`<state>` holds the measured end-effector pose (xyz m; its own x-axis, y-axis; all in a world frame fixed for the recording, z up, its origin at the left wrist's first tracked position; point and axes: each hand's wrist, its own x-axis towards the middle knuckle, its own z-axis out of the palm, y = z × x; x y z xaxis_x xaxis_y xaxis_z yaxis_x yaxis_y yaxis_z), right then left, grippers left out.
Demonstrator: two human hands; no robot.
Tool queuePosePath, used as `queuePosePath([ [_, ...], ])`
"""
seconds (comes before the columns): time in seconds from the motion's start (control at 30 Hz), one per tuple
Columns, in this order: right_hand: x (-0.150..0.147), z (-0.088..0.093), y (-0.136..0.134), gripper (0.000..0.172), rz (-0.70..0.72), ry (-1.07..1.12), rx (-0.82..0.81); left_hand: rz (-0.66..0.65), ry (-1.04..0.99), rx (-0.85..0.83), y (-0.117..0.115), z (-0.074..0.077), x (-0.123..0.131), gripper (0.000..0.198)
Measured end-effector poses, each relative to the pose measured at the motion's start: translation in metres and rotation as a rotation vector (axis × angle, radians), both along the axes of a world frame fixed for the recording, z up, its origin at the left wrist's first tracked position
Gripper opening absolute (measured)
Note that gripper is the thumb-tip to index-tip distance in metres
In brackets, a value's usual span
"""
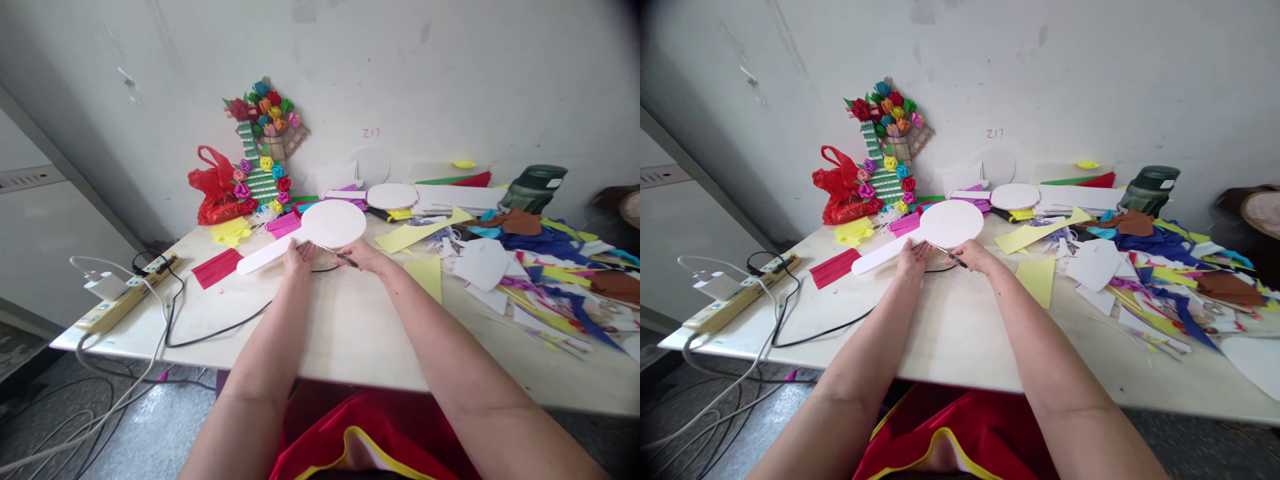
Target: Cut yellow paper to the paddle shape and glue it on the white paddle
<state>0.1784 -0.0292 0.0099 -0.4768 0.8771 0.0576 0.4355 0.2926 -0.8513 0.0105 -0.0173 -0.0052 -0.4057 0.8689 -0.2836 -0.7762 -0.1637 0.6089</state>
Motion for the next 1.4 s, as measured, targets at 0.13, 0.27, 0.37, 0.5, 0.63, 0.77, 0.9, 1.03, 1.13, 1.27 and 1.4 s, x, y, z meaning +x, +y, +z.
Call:
queuePosePath([
  [0.13,-0.002,0.001,-0.002,0.038,-0.014,-0.019,-0.035,0.009,0.002,-0.005,0.001,-0.001,0.000,0.024],
  [0.27,-0.003,0.000,-0.003,0.038,-0.003,-0.001,-0.070,0.020,0.006,-0.002,0.001,-0.001,0.000,0.024],
  [0.37,-0.002,0.001,-0.004,0.037,-0.001,0.009,-0.071,0.016,0.012,-0.005,0.000,0.000,0.001,0.024],
  [0.5,-0.001,0.004,-0.005,0.037,-0.027,-0.020,-0.051,0.010,0.017,0.002,0.000,0.000,0.001,0.023],
  [0.63,0.000,0.005,-0.004,0.039,-0.030,-0.034,-0.013,0.002,0.018,0.011,0.001,-0.001,0.000,0.022],
  [0.77,0.001,0.005,-0.003,0.039,-0.022,-0.033,-0.001,-0.005,0.013,0.020,0.000,0.000,-0.001,0.020],
  [0.9,0.001,0.003,-0.002,0.038,-0.029,-0.016,-0.012,-0.010,0.006,0.034,0.000,-0.001,-0.001,0.019],
  [1.03,0.003,0.001,0.000,0.038,0.028,-0.010,-0.028,0.009,-0.002,0.028,0.003,-0.003,-0.002,0.018],
  [1.13,0.007,0.002,0.000,0.039,0.118,0.005,-0.063,0.030,-0.014,0.066,0.003,-0.004,-0.004,0.018],
  [1.27,0.013,0.008,-0.005,0.043,0.122,0.082,-0.093,0.025,-0.030,0.078,0.003,-0.003,-0.006,0.021],
  [1.4,0.014,0.016,-0.005,0.054,-0.044,0.328,0.062,0.030,-0.041,0.077,0.003,-0.003,-0.008,0.023],
])
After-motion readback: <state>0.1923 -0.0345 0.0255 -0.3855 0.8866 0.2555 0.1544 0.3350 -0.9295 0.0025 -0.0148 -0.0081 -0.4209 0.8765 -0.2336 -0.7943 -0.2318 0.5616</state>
